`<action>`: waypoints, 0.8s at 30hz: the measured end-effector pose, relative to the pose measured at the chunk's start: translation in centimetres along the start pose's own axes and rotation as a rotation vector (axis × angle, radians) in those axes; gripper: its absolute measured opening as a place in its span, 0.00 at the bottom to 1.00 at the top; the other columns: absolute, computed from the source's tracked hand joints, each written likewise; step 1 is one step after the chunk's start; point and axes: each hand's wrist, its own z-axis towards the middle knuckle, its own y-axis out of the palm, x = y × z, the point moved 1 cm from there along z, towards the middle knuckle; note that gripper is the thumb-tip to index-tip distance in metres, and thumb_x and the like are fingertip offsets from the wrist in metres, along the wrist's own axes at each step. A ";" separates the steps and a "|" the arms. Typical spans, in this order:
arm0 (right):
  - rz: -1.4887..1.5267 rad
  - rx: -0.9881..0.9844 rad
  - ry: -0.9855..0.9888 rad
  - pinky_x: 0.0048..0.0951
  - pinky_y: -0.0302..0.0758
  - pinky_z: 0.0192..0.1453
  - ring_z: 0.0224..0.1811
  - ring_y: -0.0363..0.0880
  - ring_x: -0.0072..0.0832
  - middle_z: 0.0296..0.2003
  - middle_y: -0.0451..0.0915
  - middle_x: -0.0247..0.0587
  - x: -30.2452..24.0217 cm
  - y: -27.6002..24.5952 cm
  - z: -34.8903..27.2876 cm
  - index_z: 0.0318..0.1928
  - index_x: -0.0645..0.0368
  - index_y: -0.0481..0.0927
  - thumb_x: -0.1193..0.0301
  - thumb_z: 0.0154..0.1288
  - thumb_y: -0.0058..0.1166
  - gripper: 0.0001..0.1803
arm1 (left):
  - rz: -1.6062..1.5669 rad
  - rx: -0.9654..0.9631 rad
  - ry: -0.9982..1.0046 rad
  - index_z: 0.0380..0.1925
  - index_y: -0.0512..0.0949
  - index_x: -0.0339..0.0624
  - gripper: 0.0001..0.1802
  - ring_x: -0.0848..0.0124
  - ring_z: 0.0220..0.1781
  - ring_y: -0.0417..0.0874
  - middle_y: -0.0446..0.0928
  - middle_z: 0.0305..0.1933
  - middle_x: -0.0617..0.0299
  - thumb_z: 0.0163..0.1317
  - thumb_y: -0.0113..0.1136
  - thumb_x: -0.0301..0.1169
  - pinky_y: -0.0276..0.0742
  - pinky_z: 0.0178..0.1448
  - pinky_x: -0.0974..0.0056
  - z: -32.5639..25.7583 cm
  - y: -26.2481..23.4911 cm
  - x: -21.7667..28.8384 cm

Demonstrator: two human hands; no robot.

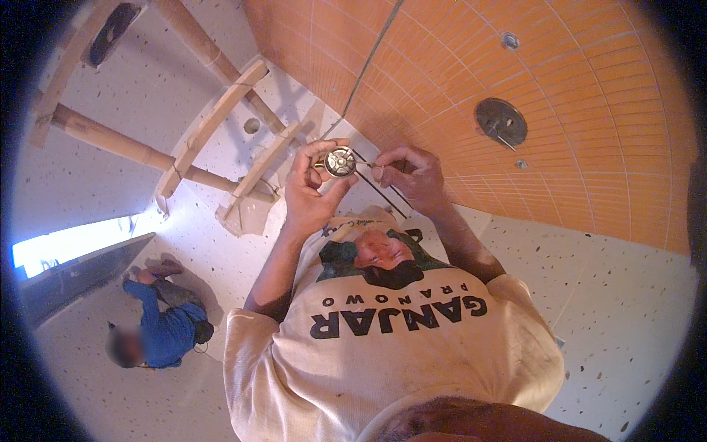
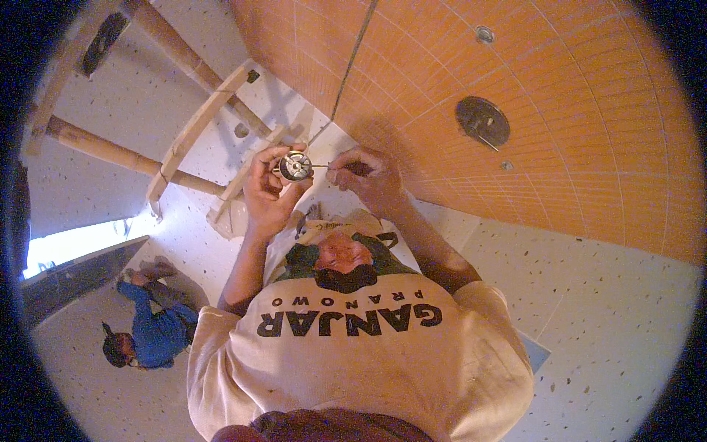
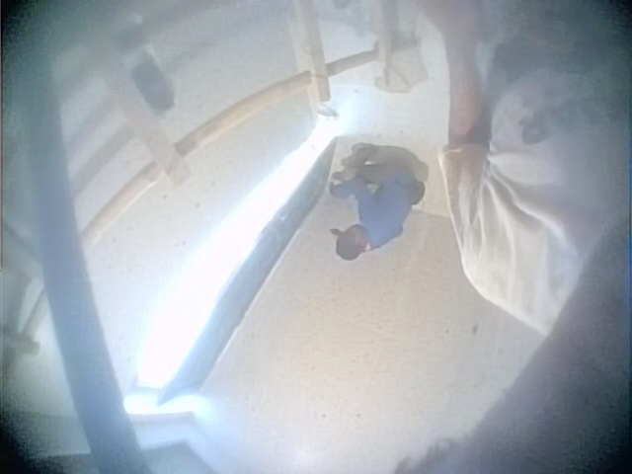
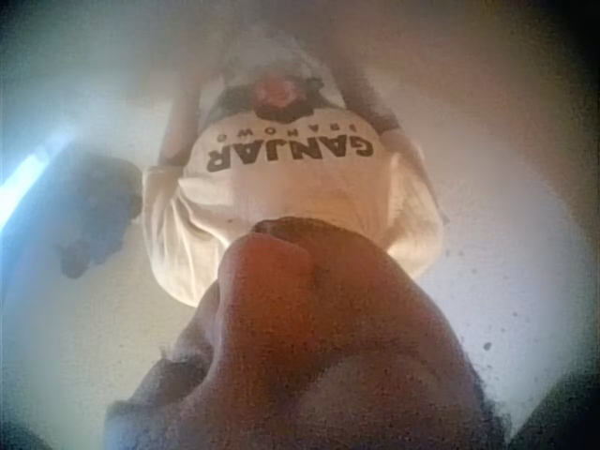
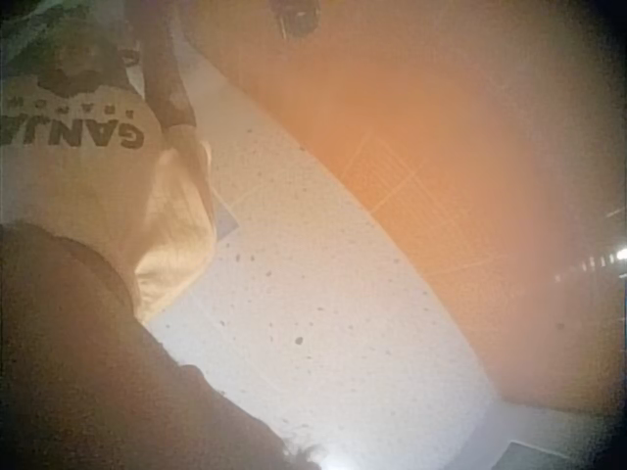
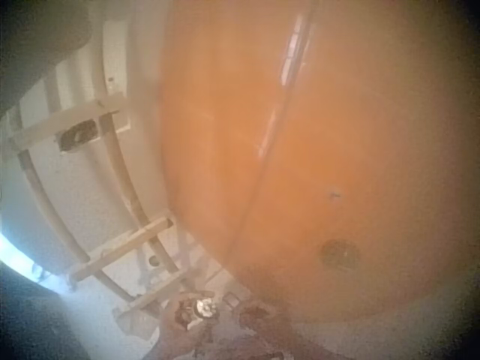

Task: The person installs a ceiling light fixture by hand, manipulating the bulb socket and securing it to the ceiling mount. They repeatedly adjust the internal components and tighten the fixture against the ceiling.

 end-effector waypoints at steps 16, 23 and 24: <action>0.076 0.034 0.055 0.24 0.77 0.42 0.36 0.80 0.24 0.36 0.81 0.42 0.1 -0.6 -0.7 0.45 0.67 0.79 0.74 0.63 0.57 0.12 | 0.021 0.001 0.008 0.53 0.65 0.36 0.29 0.69 0.55 0.77 0.71 0.59 0.48 0.50 0.62 0.12 0.76 0.57 0.66 0.1 1.0 0.0; -0.369 0.137 -0.176 0.24 0.78 0.44 0.40 0.81 0.23 0.37 0.82 0.42 -0.9 -0.3 -1.0 0.42 0.66 0.80 0.77 0.60 0.58 0.10 | 0.028 0.002 0.001 0.53 0.65 0.36 0.29 0.68 0.57 0.75 0.71 0.59 0.48 0.51 0.63 0.12 0.75 0.58 0.66 0.1 1.3 0.0; -0.385 0.141 -0.200 0.25 0.77 0.44 0.40 0.80 0.24 0.37 0.82 0.41 -0.8 -0.3 -1.0 0.42 0.63 0.81 0.75 0.61 0.58 0.09 | 0.037 -0.001 0.003 0.53 0.65 0.36 0.29 0.68 0.57 0.75 0.71 0.59 0.49 0.51 0.63 0.12 0.75 0.58 0.66 0.1 1.4 0.0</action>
